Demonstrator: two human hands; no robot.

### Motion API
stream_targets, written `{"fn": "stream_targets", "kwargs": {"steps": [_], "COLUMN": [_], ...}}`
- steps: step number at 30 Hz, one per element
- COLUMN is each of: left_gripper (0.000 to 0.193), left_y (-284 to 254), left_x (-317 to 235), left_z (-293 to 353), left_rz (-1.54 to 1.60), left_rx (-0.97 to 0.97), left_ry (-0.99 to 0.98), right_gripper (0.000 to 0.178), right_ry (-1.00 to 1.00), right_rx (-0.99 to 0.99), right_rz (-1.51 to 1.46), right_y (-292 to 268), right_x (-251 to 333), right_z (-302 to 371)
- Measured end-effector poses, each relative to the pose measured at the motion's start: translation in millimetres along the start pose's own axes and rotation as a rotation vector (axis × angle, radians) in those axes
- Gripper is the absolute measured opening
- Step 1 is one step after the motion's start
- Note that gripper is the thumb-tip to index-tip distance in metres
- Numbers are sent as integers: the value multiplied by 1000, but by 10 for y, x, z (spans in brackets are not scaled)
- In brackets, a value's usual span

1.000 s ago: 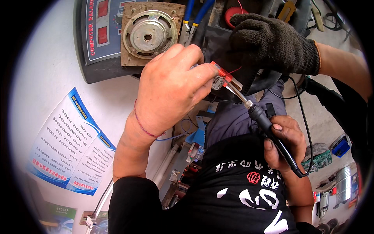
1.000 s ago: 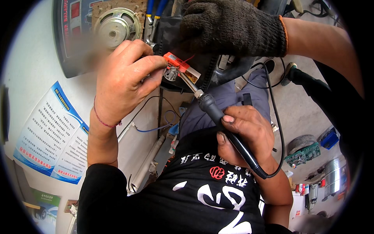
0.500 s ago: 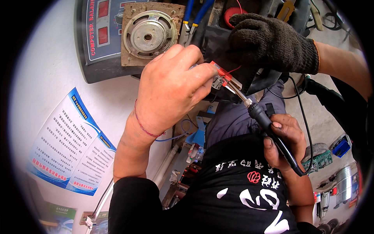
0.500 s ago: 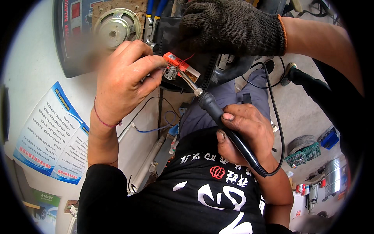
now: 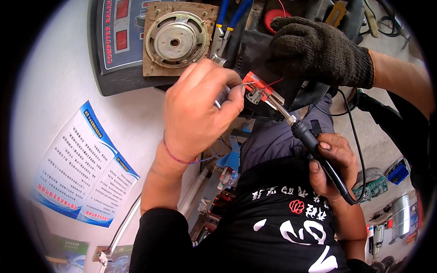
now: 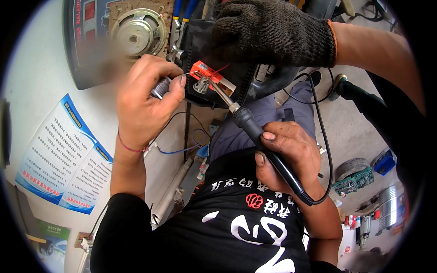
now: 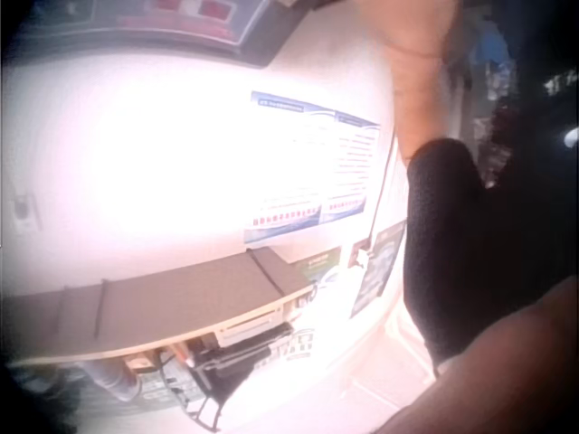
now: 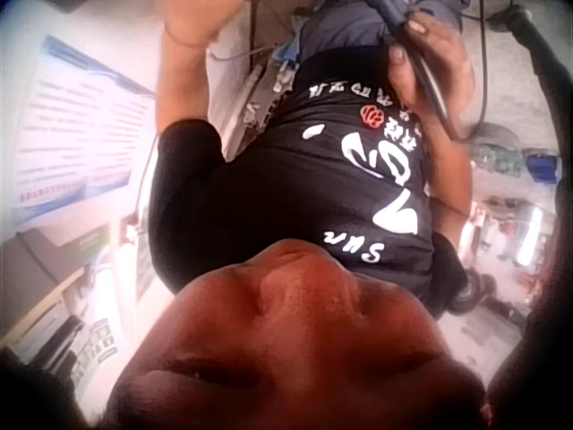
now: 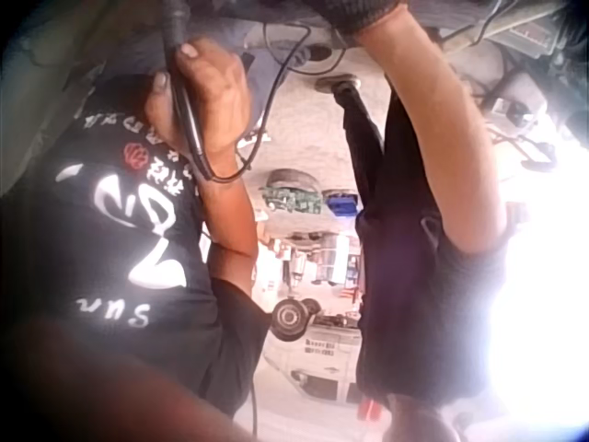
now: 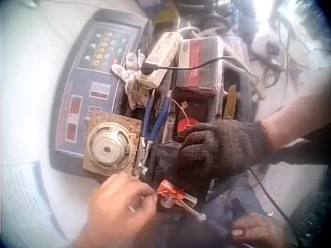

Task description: The person prepares a soldering iron and then uses it to solder wires to a small red electronic component. They handle solder wire and a spool while working on the component held in their left hand.

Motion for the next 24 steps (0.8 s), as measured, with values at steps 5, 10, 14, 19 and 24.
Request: {"fn": "stream_targets", "kwargs": {"steps": [5,10,14,19,24], "left_gripper": [20,32,35,32,31], "left_y": [112,356,435,496,605], "left_x": [70,73,9,30,102], "left_z": [241,479,487,506,569], "left_rz": [232,457,330,343,725], "left_rx": [-49,-79,-193,-242,-238], "left_ry": [-270,-509,-468,-433,-622], "right_gripper": [39,38,36,35,35], "right_ry": [29,38,81,131,121], "right_rx": [-11,-25,-46,-41,-44], "right_rz": [-36,-71,-102,-129,-161], "right_y": [-4,-6,-2,-10,-19], "right_x": [-29,-56,-85,-101,-142], "right_z": [41,64,122,152,183]}}
Point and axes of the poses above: each hand's wrist, its own z-axis away from the middle knuckle, its own y-axis out of the palm, x = y × z, the point moved 6 cm from there along -z, towards the middle knuckle, and after that the axes turned 10 degrees about -y, right-handed, at the moved point
